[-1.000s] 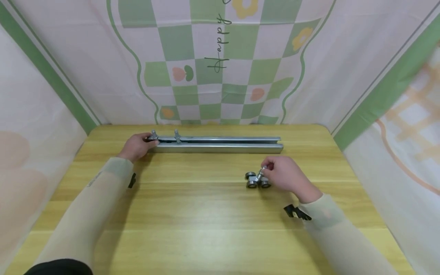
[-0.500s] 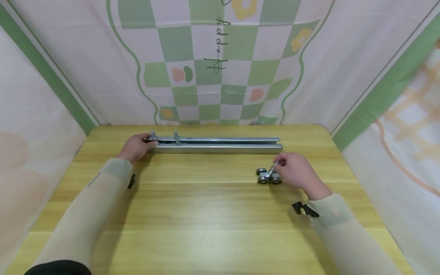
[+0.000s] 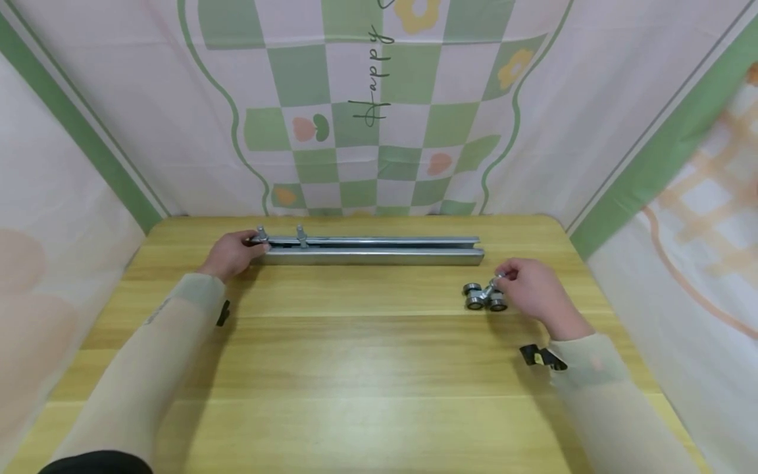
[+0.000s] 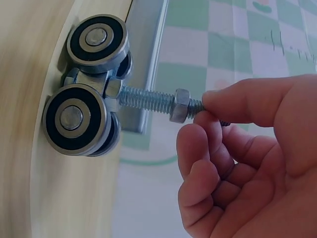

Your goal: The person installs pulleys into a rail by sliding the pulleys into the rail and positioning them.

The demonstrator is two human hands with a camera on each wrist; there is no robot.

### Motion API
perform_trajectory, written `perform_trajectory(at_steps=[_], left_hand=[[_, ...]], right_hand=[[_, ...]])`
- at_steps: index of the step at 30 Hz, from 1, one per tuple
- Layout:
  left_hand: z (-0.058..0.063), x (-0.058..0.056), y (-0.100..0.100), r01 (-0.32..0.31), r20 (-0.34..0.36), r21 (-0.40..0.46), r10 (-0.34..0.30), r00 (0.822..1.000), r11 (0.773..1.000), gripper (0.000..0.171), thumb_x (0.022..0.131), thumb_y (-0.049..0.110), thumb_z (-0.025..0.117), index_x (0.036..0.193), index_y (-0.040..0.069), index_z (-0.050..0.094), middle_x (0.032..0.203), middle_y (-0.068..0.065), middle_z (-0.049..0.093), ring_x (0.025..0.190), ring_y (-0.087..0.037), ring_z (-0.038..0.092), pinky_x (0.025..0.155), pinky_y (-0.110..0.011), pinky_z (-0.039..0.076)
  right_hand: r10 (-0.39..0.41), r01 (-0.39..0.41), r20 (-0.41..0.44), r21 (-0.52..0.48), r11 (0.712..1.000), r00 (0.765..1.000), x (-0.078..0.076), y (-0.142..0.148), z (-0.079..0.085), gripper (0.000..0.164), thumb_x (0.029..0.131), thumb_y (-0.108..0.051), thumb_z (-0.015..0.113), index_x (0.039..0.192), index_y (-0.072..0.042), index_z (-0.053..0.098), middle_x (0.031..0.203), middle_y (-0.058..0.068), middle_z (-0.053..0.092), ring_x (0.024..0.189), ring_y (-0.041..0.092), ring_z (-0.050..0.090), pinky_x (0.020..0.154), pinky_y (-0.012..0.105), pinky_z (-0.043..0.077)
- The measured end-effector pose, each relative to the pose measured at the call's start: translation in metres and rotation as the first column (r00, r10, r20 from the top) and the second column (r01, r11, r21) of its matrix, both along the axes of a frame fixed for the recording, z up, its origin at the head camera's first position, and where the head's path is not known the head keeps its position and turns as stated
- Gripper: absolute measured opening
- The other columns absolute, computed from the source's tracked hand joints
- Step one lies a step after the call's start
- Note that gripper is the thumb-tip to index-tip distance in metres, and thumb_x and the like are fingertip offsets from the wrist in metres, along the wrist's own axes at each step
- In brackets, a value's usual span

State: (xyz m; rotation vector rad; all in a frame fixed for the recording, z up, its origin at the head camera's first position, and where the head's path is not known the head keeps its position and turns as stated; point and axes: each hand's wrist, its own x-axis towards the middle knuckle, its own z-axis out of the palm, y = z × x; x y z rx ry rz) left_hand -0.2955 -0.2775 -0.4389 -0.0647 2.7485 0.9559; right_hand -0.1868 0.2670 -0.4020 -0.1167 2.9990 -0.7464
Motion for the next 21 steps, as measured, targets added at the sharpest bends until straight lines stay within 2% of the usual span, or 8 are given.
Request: perform_trajectory(at_steps=[3, 11, 14, 18, 21], left_hand=[[0.000, 0.000, 0.000, -0.003, 0.008, 0.002, 0.003, 1.000, 1.000, 0.070, 0.100, 0.045, 0.058, 0.154, 0.005, 0.036, 0.142, -0.023, 0.048, 0.109, -0.034, 0.049, 0.094, -0.049, 0.041], [0.000, 0.000, 0.000, -0.004, 0.019, 0.002, 0.004, 1.000, 1.000, 0.073, 0.100, 0.048, 0.057, 0.155, 0.007, 0.034, 0.148, -0.024, 0.043, 0.115, -0.036, 0.045, 0.101, -0.053, 0.037], [0.000, -0.001, 0.000, -0.008, 0.017, -0.001, 0.008, 1.000, 1.000, 0.072, 0.100, 0.047, 0.057, 0.155, 0.006, 0.035, 0.146, -0.023, 0.045, 0.113, -0.035, 0.047, 0.099, -0.051, 0.039], [0.000, -0.001, 0.000, -0.019, 0.019, 0.007, 0.019, 1.000, 1.000, 0.071, 0.100, 0.047, 0.058, 0.155, 0.007, 0.035, 0.145, -0.023, 0.046, 0.110, -0.034, 0.049, 0.096, -0.050, 0.040], [0.000, -0.001, -0.001, -0.016, 0.019, 0.003, 0.016, 1.000, 1.000, 0.071, 0.100, 0.047, 0.058, 0.155, 0.007, 0.035, 0.146, -0.023, 0.045, 0.111, -0.034, 0.048, 0.097, -0.050, 0.040]], right_hand=[[-0.024, 0.024, -0.006, 0.005, 1.000, 1.000, 0.000, 0.009, -0.001, 0.027, 0.097, -0.018, 0.062, 0.113, 0.005, 0.065, 0.099, 0.016, 0.067, 0.085, 0.031, 0.061, 0.072, 0.046, 0.049], [-0.066, 0.067, -0.047, 0.007, 0.998, 0.997, -0.001, 0.030, -0.004, 0.028, 0.099, -0.017, 0.060, 0.114, 0.006, 0.064, 0.099, 0.020, 0.067, 0.085, 0.033, 0.061, 0.071, 0.048, 0.049], [-0.101, 0.100, -0.048, -0.029, 0.995, 0.994, 0.000, 0.035, -0.007, 0.041, 0.100, -0.025, 0.059, 0.125, 0.008, 0.057, 0.104, 0.024, 0.065, 0.089, 0.037, 0.061, 0.072, 0.050, 0.050], [-0.150, 0.151, 0.022, -0.112, 0.982, 0.988, 0.004, 0.045, -0.017, 0.070, 0.101, -0.050, 0.053, 0.142, 0.006, 0.043, 0.115, 0.030, 0.061, 0.097, 0.041, 0.061, 0.074, 0.051, 0.050], [-0.141, 0.154, 0.078, -0.184, 0.971, 0.987, 0.007, 0.052, -0.024, 0.072, 0.100, -0.055, 0.050, 0.140, 0.005, 0.045, 0.118, 0.031, 0.060, 0.095, 0.040, 0.062, 0.073, 0.048, 0.052]])
